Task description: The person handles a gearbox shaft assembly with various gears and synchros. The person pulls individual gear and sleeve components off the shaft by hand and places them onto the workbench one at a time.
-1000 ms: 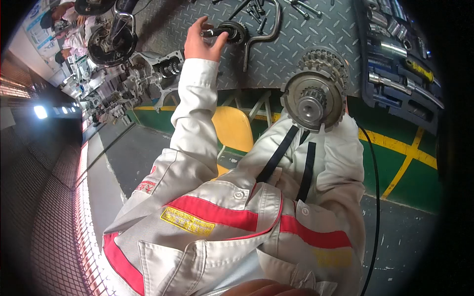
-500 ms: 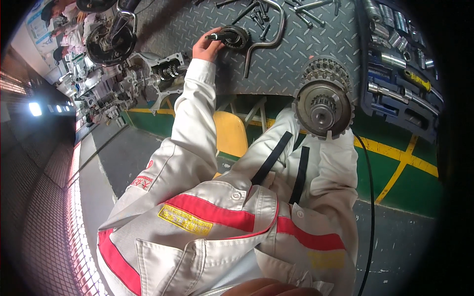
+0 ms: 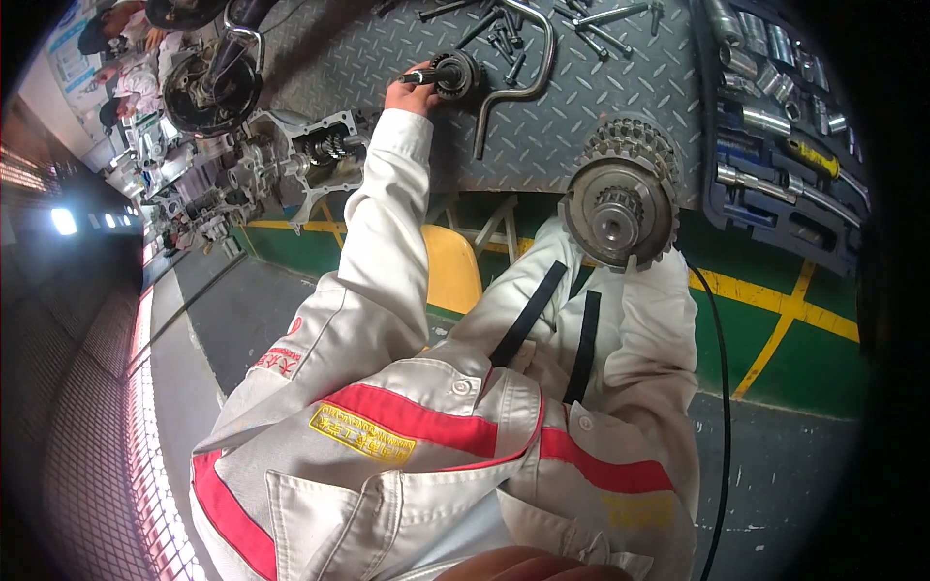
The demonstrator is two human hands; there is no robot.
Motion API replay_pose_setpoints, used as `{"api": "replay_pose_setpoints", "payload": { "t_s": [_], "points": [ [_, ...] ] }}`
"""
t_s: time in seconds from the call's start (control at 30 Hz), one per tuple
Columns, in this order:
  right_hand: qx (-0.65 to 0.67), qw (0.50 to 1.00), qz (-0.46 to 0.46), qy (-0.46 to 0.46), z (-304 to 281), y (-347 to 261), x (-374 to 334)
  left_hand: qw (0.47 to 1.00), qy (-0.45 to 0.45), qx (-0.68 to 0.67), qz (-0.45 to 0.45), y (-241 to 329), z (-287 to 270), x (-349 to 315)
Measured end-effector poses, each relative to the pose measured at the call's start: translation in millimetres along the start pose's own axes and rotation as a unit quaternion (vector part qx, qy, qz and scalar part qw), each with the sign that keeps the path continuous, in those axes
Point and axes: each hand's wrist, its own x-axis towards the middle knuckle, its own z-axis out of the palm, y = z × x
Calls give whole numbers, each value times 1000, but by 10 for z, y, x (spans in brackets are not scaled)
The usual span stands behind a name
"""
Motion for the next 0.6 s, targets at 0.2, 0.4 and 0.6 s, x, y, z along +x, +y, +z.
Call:
{"api": "replay_pose_setpoints", "payload": {
  "t_s": [0.2,0.4,0.6],
  "points": [
    [0,1000,-3,3,-12,1,-5,994,-5,91,51,19,-48,-21],
    [-3,1000,-10,8,-58,-26,-13,989,30,-12,142,105,-47,-239],
    [6,1000,-21,13,-14,-37,34,978,21,-166,128,580,-345,-717]
  ]
}}
